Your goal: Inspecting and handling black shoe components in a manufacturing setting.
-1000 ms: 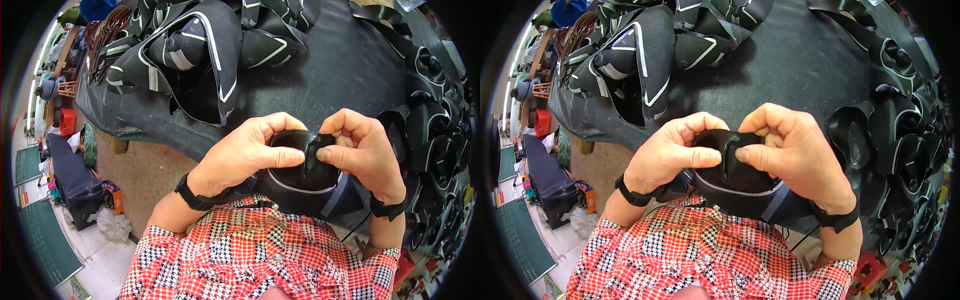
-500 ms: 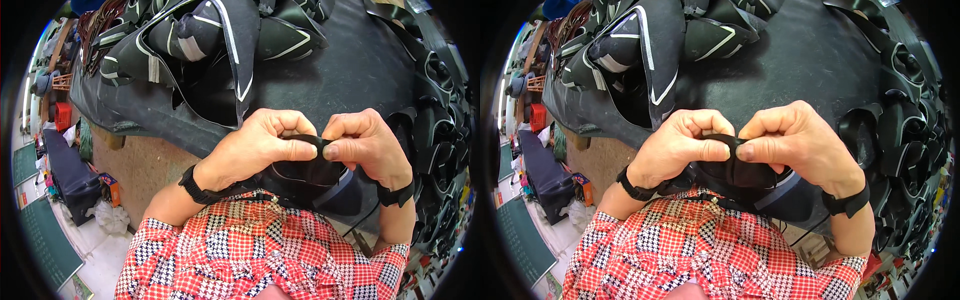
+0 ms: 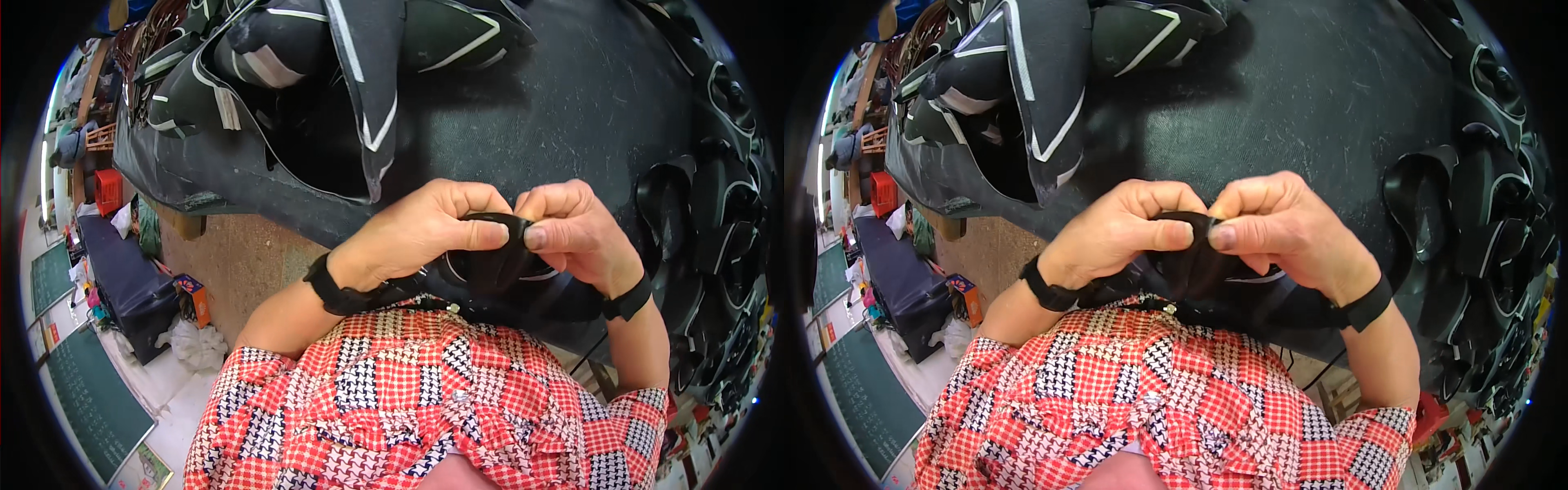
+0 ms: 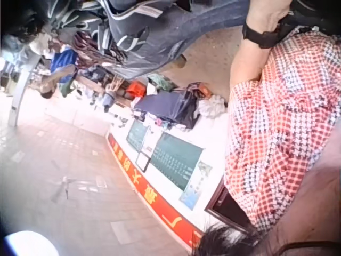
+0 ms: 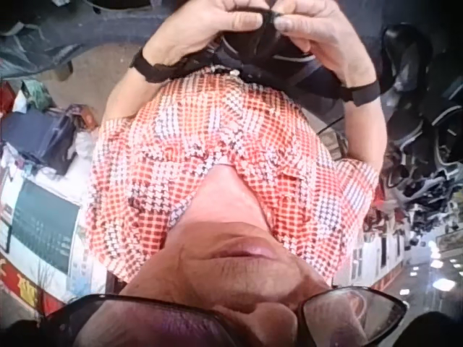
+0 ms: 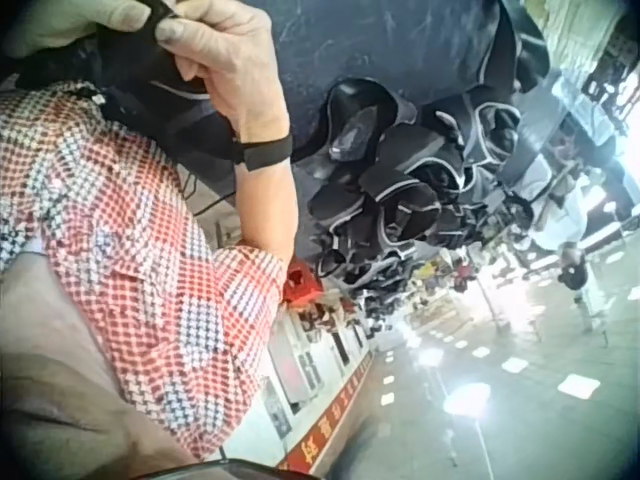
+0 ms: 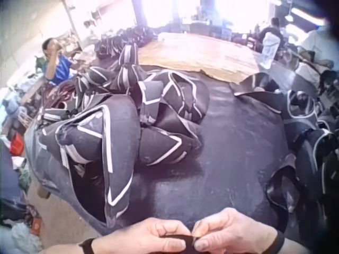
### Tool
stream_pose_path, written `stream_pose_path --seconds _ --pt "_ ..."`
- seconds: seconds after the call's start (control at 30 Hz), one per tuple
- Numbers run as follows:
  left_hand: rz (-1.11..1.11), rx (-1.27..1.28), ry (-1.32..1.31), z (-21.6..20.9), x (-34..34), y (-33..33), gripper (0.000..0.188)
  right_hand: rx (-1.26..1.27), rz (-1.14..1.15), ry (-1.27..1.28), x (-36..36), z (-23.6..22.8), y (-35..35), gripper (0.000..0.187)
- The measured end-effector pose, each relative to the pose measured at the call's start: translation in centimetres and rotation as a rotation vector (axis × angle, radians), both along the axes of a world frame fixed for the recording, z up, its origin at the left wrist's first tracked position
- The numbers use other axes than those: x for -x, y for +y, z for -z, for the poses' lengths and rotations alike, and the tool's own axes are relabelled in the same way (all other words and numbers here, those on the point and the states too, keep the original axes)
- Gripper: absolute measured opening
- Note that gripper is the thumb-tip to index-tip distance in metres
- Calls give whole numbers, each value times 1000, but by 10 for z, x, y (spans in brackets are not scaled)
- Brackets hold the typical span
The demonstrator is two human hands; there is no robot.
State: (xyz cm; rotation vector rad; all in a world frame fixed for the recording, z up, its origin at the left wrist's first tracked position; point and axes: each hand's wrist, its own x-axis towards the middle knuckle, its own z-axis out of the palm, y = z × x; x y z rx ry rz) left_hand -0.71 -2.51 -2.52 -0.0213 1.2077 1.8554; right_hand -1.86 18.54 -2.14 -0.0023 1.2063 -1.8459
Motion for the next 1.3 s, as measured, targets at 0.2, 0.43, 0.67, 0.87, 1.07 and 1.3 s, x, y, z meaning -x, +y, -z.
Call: stream_pose_path --seconds 0.2,0.43,0.67,0.87,1.07,1.3 --pt "-31 13 39 -4 -5 2 14 33 -33 -1 5 3 4 11" --pt "-263 13 8 -1 -19 10 11 77 46 7 -5 3 -5 12" --pt "-390 -295 -192 1 -28 12 16 -113 -56 28 13 -21 -1 11" --pt "-455 -209 -80 -26 -38 11 14 -467 171 341 -31 -72 24 9" --pt "-463 -190 112 -39 -46 22 16 -292 67 106 -58 -47 23 31" --pt "-364 143 316 -43 -58 31 10 298 397 -250 -60 -40 4 36"
